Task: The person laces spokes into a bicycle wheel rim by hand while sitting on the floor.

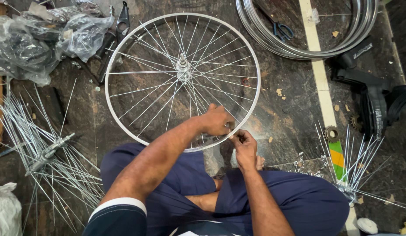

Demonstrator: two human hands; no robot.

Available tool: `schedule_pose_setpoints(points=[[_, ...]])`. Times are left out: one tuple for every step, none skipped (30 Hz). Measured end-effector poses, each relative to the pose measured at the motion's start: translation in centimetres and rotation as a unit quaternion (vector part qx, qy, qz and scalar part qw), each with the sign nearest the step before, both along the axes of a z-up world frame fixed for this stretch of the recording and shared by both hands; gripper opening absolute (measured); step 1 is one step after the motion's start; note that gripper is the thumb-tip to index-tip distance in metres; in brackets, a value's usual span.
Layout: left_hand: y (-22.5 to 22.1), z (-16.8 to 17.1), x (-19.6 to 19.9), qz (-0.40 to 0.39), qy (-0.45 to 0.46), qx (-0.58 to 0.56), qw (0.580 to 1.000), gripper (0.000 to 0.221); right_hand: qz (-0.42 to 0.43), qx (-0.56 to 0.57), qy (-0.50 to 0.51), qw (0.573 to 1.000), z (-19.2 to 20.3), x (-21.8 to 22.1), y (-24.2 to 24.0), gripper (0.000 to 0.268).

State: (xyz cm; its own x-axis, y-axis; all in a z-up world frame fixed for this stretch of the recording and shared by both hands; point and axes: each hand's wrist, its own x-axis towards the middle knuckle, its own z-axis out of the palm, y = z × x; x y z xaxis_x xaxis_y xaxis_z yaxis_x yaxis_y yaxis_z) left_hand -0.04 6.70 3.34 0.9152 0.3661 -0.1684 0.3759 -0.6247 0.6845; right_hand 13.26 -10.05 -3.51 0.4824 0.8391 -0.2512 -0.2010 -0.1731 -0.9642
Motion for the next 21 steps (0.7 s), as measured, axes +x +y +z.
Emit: schedule_pose_setpoints(points=[[-0.08,-0.04,0.15,0.000,0.000,-0.001,1.000,0.025,0.000,-0.001,0.000,1.000,0.05,-0.01,-0.04,0.016],[-0.12,-0.12,0.38,-0.022,0.042,0.027,0.999,0.024,-0.002,-0.010,-0.013,1.000,0.05,-0.05,-0.05,0.015],[-0.04,-0.19,0.42,-0.041,0.084,0.056,0.994,0.026,-0.002,-0.018,-0.025,1.000,0.05,-0.10,0.09,0.014],[-0.10,-0.27,0.31,-0.039,0.085,0.055,0.994,0.026,0.000,-0.018,-0.025,1.000,0.07,-0.13,0.13,0.014],[-0.28,-0.33,0.25,-0.018,0.046,0.043,0.998,0.024,0.000,-0.015,-0.026,1.000,0.11,-0.11,0.04,0.014],[-0.38,-0.35,0.22,0.004,0.008,0.031,0.999,0.024,0.001,-0.012,-0.027,1.000,0.13,-0.05,-0.02,0.014],[-0.23,-0.33,0.20,0.003,0.008,0.031,0.999,0.024,0.000,-0.012,-0.027,1.000,0.10,0.01,0.04,0.014],[0.03,-0.30,0.15,-0.006,0.016,0.039,0.999,0.024,0.001,-0.022,-0.055,0.998,0.03,0.08,0.16,0.014],[-0.08,-0.35,0.12,-0.013,0.024,0.044,0.999,0.024,0.004,-0.034,-0.084,0.996,0.00,0.15,-0.04,0.014],[-0.37,-0.40,0.22,-0.013,0.024,0.041,0.999,0.024,0.005,-0.037,-0.084,0.996,0.01,0.14,-0.30,0.014],[-0.29,-0.33,0.35,-0.024,0.045,0.061,0.997,0.024,0.004,-0.018,-0.042,0.999,0.03,0.06,-0.08,0.015],[-0.18,-0.26,0.38,-0.035,0.067,0.081,0.994,0.024,0.002,0.001,0.001,1.000,0.09,-0.02,0.15,0.017],[-0.20,-0.29,0.28,-0.036,0.066,0.080,0.994,0.024,0.002,0.001,0.001,1.000,0.21,-0.03,0.09,0.017],[-0.17,-0.36,0.09,-0.019,0.030,0.052,0.998,0.022,0.004,-0.003,-0.012,1.000,0.32,0.01,0.05,0.017],[-0.24,-0.48,0.03,-0.003,-0.007,0.022,1.000,0.023,0.006,-0.007,-0.026,1.000,0.40,0.00,-0.04,0.017],[-0.32,-0.62,0.13,-0.004,-0.007,0.021,1.000,0.023,0.005,-0.009,-0.026,1.000,0.45,-0.07,-0.06,0.017],[-0.34,-0.76,0.22,-0.017,0.019,0.050,0.998,0.024,0.004,-0.013,-0.019,1.000,0.50,-0.11,0.03,0.017],[-0.34,-0.86,0.26,-0.029,0.045,0.079,0.995,0.027,0.003,-0.017,-0.012,1.000,0.57,-0.12,0.14,0.017],[-0.22,-0.89,0.11,-0.029,0.045,0.078,0.996,0.027,0.004,-0.018,-0.011,1.000,0.67,-0.19,0.22,0.017],[0.04,-0.86,-0.10,-0.017,-0.007,0.052,0.998,0.024,0.004,-0.013,-0.012,1.000,0.75,-0.20,0.33,0.016],[0.00,-0.88,-0.20,-0.009,-0.059,0.022,0.998,0.027,0.001,-0.010,-0.013,1.000,0.81,-0.20,0.03,0.016]])
